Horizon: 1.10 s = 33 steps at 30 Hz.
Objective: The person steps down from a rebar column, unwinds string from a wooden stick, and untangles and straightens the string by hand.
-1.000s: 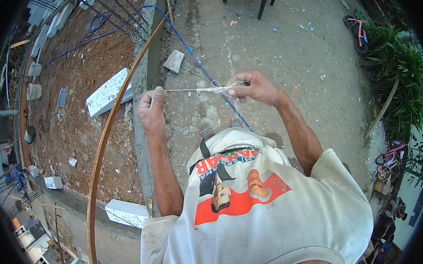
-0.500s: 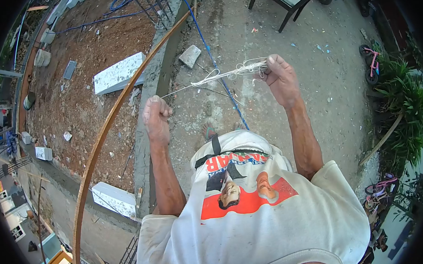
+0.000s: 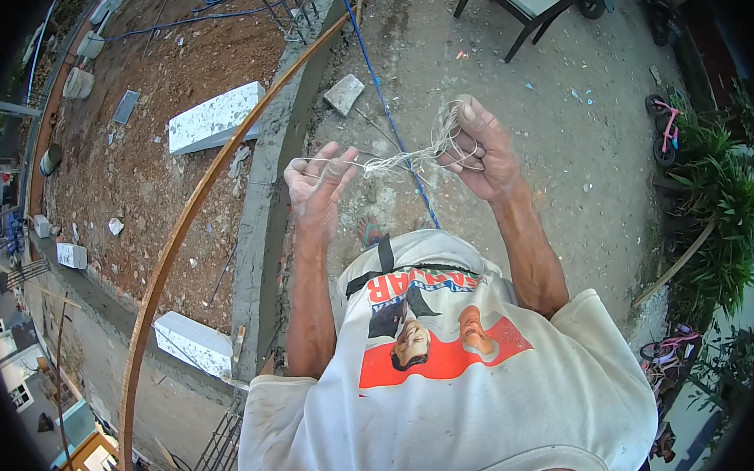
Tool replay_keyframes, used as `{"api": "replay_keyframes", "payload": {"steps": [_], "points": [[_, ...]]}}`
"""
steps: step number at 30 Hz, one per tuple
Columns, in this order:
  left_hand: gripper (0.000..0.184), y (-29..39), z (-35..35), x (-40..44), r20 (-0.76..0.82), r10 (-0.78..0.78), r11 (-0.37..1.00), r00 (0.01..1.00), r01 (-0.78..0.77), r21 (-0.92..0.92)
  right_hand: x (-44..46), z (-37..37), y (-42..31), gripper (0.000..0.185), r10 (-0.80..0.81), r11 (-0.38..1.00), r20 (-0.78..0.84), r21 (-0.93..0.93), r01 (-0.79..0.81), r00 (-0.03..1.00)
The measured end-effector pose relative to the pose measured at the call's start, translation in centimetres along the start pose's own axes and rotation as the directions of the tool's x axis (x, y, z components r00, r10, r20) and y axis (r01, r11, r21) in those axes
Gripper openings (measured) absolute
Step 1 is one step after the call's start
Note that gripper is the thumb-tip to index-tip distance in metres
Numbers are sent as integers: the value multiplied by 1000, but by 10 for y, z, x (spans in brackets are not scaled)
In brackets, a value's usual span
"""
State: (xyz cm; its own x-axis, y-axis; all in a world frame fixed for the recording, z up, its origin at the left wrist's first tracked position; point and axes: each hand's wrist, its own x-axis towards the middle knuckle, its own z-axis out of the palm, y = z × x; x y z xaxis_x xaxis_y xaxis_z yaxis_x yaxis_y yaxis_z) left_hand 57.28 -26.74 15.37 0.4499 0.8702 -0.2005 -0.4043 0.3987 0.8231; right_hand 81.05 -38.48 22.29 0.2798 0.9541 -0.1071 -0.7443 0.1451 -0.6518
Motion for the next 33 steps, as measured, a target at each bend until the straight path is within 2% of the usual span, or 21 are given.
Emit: {"api": "replay_keyframes", "payload": {"steps": [3, 6, 8, 9, 11, 12, 14, 15, 17, 20, 21, 22, 24, 25, 26, 27, 28, 31, 33], "points": [[59, -9, 14, 1, -12, -16, 997, 1000, 15, -78, -3, 12, 1, 16, 28, 998, 40, -64, -26, 999], [55, -16, 8, 10, -99, -1, 999, 995, -4, -47, -7, 7, -13, 26, 23, 993, 40, -119, -18, 999], [51, -10, -1, 15, -114, 83, 989, 990, -96, -108, -12, -12, -34, 33, -107, 994, 32, 8, 107, 994], [51, -7, -5, 18, -119, 86, 989, 989, -99, -109, -14, -23, -43, 33, -102, 995, 36, 8, 102, 994], [45, 0, -15, 21, -113, 53, 980, 992, -73, -183, -21, -46, -58, 32, -204, 968, -72, 137, 212, 976], [45, 3, -17, 22, -112, 54, 980, 992, -74, -184, -24, -55, -65, 32, -205, 968, -71, 136, 213, 976], [41, 7, -21, 23, -128, 19, 971, 992, -49, -232, -29, -69, -75, 30, -284, 918, -65, 272, 291, 957], [41, 9, -23, 24, -126, 19, 971, 992, -48, -232, -33, -73, -81, 30, -285, 917, -66, 271, 292, 956], [38, 13, -28, 27, -261, 13, 975, 965, -70, -213, -43, -82, -93, 27, -422, 837, -251, 262, 481, 871], [38, 14, -57, 34, -302, 2, 973, 953, -71, -218, -65, -131, -125, 25, -478, 813, -217, 259, 522, 851], [23, 23, -50, 28, -404, 13, 982, 915, -89, -169, -74, -145, -137, 25, -488, 806, -244, 243, 540, 838], [24, 22, -64, 29, -412, 8, 982, 911, -86, -171, -83, -158, -148, 25, -506, 798, -252, 226, 559, 825], [21, 17, -117, 35, -428, -1, 979, 904, -87, -186, -102, -178, -174, 25, -524, 764, -371, 194, 616, 767], [18, 15, -143, 36, -435, -5, 976, 901, -91, -200, -108, -174, -184, 25, -541, 741, -474, 122, 660, 695], [15, 16, -162, 32, -462, -17, 983, 887, -70, -171, -116, -181, -197, 25, -575, 717, -486, 87, 691, 658], [20, 18, -176, 25, -497, -1, 995, 868, -50, -89, -124, -191, -209, 24, -590, 722, -435, 93, 686, 680], [30, 13, -206, 24, -533, -20, 993, 846, -47, -112, -132, -199, -223, 22, -599, 730, -384, 100, 676, 703], [38, 11, -275, 6, -559, -48, 996, 828, -6, -94, -145, -211, -256, 18, -645, 663, -497, 14, 749, 580], [39, 17, -285, -2, -559, -35, 998, 828, 4, -57, -156, -230, -279, 17, -667, 648, -489, -8, 762, 562]]}}
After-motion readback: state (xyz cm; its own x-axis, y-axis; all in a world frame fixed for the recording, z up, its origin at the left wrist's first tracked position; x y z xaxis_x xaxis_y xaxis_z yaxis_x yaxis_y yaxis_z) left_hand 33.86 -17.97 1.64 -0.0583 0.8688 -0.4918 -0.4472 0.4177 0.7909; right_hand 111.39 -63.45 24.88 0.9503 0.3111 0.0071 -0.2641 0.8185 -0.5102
